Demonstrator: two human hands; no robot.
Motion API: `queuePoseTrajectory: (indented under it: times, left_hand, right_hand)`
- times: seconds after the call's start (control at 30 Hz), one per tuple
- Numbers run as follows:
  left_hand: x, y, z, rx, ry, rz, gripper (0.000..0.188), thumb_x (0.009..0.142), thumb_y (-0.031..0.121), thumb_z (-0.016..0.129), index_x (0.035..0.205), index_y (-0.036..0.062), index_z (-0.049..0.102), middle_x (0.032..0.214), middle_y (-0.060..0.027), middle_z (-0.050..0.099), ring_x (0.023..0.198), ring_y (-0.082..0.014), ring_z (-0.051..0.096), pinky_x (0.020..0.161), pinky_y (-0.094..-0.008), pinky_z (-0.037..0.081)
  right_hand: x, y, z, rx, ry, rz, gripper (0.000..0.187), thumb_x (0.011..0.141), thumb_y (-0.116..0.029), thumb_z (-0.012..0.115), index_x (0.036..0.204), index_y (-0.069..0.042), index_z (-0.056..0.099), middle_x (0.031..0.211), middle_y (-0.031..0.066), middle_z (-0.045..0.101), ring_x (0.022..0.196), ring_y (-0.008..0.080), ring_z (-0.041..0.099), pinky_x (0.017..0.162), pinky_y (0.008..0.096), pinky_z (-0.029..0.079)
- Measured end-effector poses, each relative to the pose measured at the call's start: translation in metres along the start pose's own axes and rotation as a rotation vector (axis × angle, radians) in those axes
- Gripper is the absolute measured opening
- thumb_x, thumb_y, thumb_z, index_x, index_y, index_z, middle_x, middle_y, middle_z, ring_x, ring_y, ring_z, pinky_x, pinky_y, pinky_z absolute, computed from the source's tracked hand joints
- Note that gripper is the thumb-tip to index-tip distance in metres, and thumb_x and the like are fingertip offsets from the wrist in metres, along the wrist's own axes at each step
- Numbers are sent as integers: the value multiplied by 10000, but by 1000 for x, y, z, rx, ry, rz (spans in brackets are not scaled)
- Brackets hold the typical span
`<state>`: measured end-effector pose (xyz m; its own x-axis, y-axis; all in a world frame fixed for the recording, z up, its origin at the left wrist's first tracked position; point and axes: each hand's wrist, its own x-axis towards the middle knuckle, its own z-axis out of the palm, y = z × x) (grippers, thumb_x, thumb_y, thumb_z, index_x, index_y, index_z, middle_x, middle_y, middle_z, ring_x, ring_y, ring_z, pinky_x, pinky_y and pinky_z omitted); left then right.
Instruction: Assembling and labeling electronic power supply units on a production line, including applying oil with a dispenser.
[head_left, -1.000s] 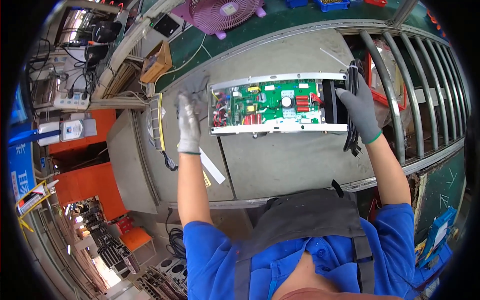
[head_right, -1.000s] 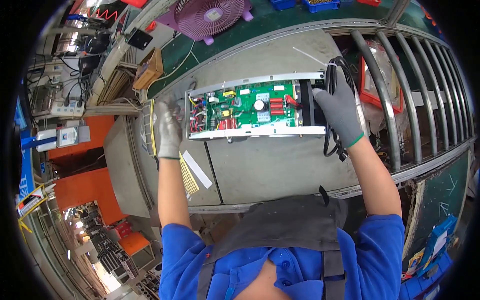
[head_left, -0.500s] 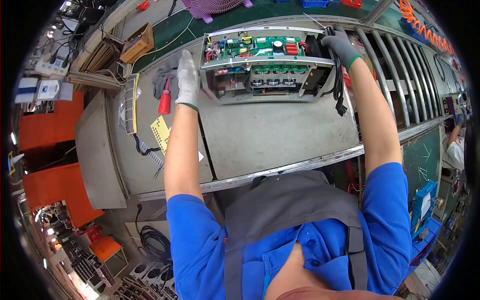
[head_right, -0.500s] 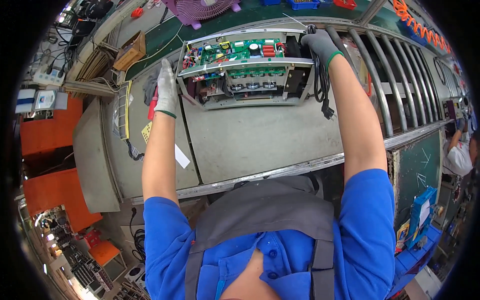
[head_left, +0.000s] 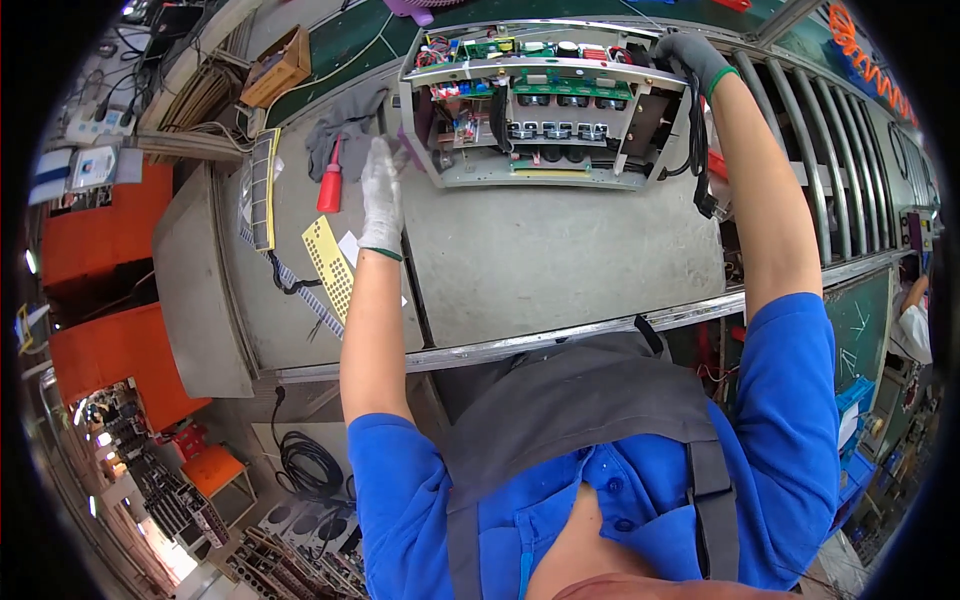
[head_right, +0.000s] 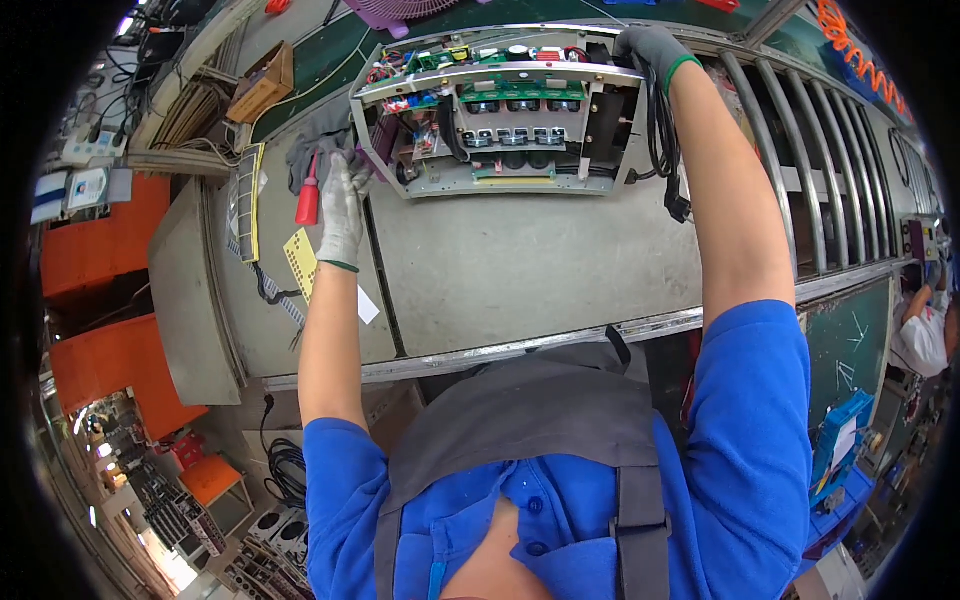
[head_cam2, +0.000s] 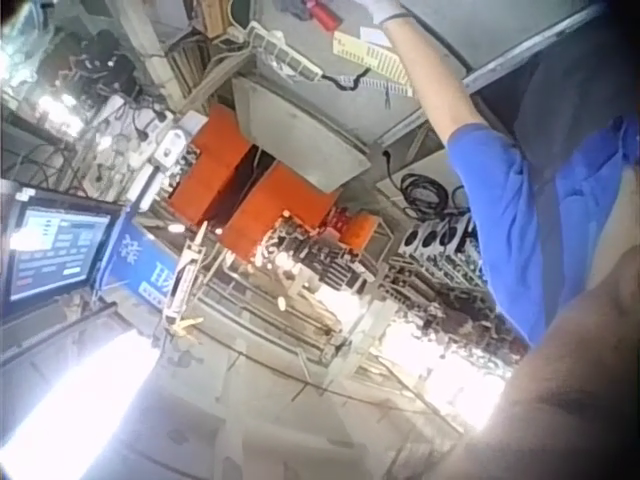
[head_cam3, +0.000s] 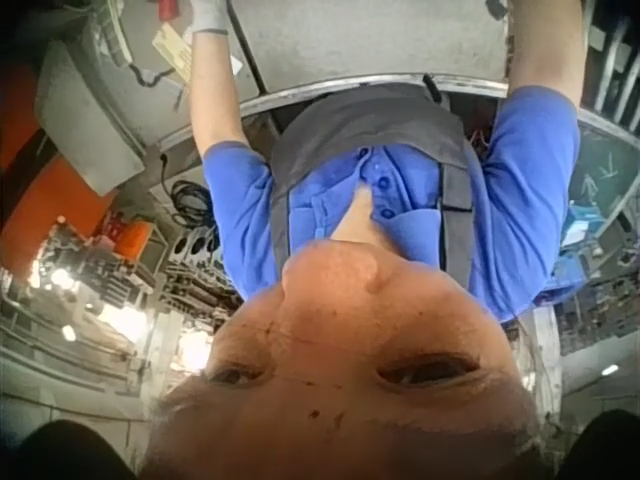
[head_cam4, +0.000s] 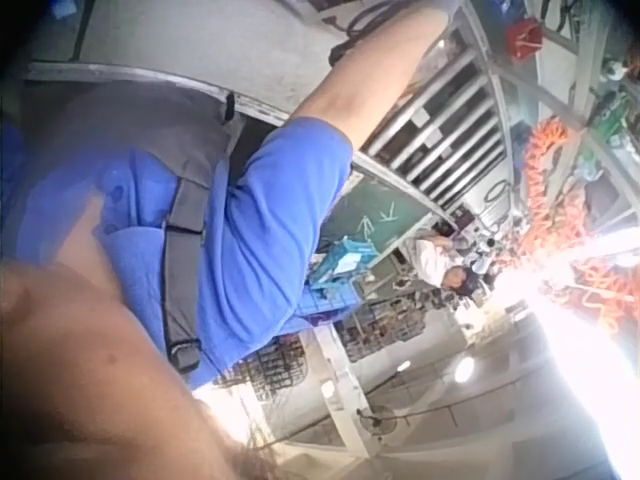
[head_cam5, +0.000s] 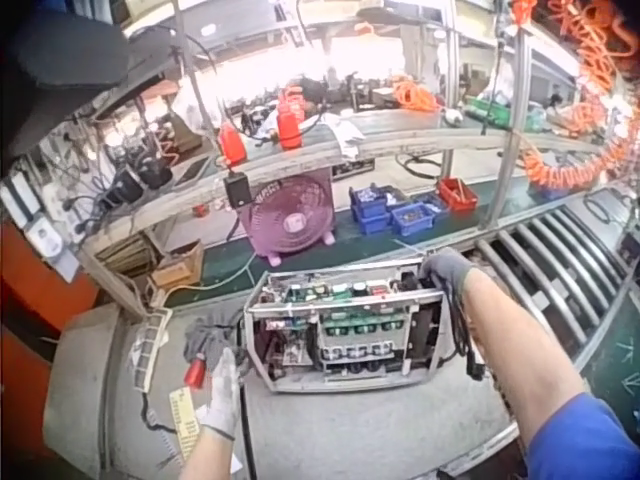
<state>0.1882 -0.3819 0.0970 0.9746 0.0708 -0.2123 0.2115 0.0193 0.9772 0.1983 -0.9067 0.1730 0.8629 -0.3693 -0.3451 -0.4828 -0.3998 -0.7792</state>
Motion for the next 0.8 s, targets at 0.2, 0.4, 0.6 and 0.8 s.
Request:
queuePoseTrajectory:
  times: [0.2,0.4,0.6,0.8]
  left_hand:
    - [4,6,12,356,-27,144,605,1048,525,451,1152,-29,671,954,-31,651,847,-135,517,787,-324,467]
    - [13,14,17,215,-55,58,603,1034,541,481,1099,-21,687,900,-30,649,779,-101,542,734,-276,478]
    - [34,8,-5,-21,-66,-154,657,1009,569,509,1218,-41,632,1032,-98,679,821,-176,651,776,-333,547]
    - [52,-35,-1,53,-89,-211,608,1036,549,454,1347,39,572,1225,-89,656,1066,-197,630,951,-355,481]
  right_hand:
    - [-1,-22,11,1,21,-32,126,781,-184,667,741,-67,693,579,-22,525,467,71,414,447,270,312]
    - [49,23,1,145,-11,15,173,794,-163,642,867,-34,732,583,-30,542,465,56,416,422,239,306]
    - [60,35,-7,120,-38,30,132,800,-150,631,835,-43,699,581,-20,538,443,63,410,407,239,300]
    - [55,33,-5,319,-81,-5,127,802,-122,662,872,-24,702,612,-3,584,456,71,452,409,243,321]
